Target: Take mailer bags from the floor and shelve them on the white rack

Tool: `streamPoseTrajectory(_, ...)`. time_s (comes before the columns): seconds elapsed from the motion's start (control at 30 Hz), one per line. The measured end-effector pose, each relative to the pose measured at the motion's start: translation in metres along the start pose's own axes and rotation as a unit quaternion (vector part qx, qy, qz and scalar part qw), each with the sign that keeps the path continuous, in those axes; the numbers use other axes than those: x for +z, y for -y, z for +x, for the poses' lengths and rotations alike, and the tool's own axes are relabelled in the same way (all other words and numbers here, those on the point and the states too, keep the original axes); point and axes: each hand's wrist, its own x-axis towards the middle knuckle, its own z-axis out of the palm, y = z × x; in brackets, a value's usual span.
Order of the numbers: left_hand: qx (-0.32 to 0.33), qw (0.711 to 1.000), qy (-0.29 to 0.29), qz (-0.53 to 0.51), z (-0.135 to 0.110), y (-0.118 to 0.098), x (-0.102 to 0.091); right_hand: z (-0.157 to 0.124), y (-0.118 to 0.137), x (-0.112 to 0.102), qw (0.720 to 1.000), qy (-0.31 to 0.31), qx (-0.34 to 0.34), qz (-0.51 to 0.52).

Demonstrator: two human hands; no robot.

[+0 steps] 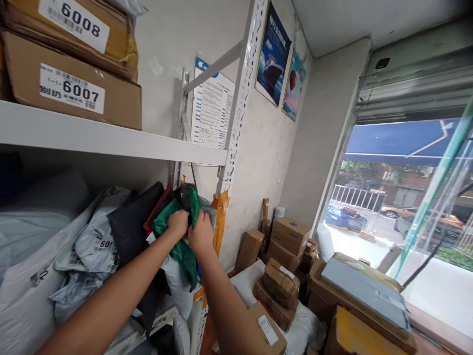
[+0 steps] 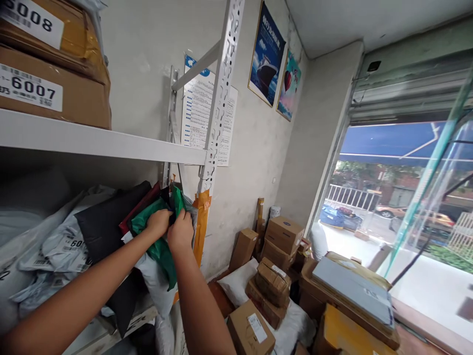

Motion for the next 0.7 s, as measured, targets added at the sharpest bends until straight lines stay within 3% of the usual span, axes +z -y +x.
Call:
streamPoseTrajectory(0.1,0.002,0.999,-0.030,-0.031,-0.004,0.010,-0.003,0.003,-0.011,0.027,0.999,-0.001,0.034,-0.030)
streamPoseTrajectory(0.3,0.008,0.992,-0.088,-0.094,-0.020,0.016,0.008,-0.069,-0.049,0.060,0.999,-0.017,0.038,-0.004)
streamPoseTrajectory(0.63,0.112,0.959,-0.203,-0.162,-0.072,0.001,0.046,-0.118,-0.076,0.063,0.994,-0.059,0.063,0.069)
streamPoseTrajectory(0.7,0.139,0.937,-0.279,-0.157,-0.092,0.004,0.049,-0.120,-0.080,0.061,0.992,-0.066,0.066,0.081)
